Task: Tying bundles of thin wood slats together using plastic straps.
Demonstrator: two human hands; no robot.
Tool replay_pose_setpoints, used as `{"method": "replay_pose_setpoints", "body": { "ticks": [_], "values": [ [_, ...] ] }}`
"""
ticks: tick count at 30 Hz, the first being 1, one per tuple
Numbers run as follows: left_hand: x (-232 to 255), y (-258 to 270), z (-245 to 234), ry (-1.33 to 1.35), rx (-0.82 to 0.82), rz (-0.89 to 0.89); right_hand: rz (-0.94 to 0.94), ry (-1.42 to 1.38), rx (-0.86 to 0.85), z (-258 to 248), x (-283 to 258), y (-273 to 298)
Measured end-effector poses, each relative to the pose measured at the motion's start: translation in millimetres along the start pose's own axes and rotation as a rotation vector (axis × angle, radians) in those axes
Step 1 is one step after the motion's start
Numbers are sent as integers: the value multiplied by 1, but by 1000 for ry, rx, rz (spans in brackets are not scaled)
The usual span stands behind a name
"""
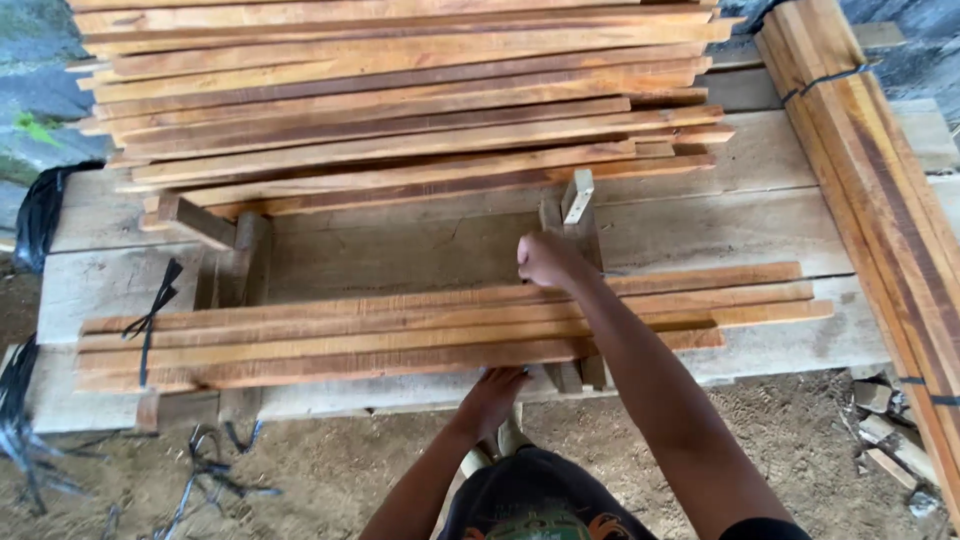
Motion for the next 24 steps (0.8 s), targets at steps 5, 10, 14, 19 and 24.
{"method": "replay_pose_setpoints", "body": {
  "ticks": [5, 10, 14, 19, 24],
  "values": [
    [19, -1, -22, 383, 183, -29, -4, -65, 18, -44, -60, 106],
    [21, 9, -21, 509, 316, 7, -71, -246, -62, -60, -83, 184],
    [18, 16, -13, 445, 397, -40, -86, -712, -133, -52, -76, 207],
    [23, 15, -18, 384, 464, -53, -137, -1081, -148, -49, -54, 199],
    [38, -1, -60, 321, 425, -108, -230, -1199, -24, -53, -42, 172]
  ]
}}
Point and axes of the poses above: each hand's wrist, its own y-axis away from the middle knuckle, its own z-axis out of the palm, x = y × z, the point moved 2 cm from there along -y, towards the middle knuckle, and after that the axes turned 7 degrees about z, right-handed, at the moved point
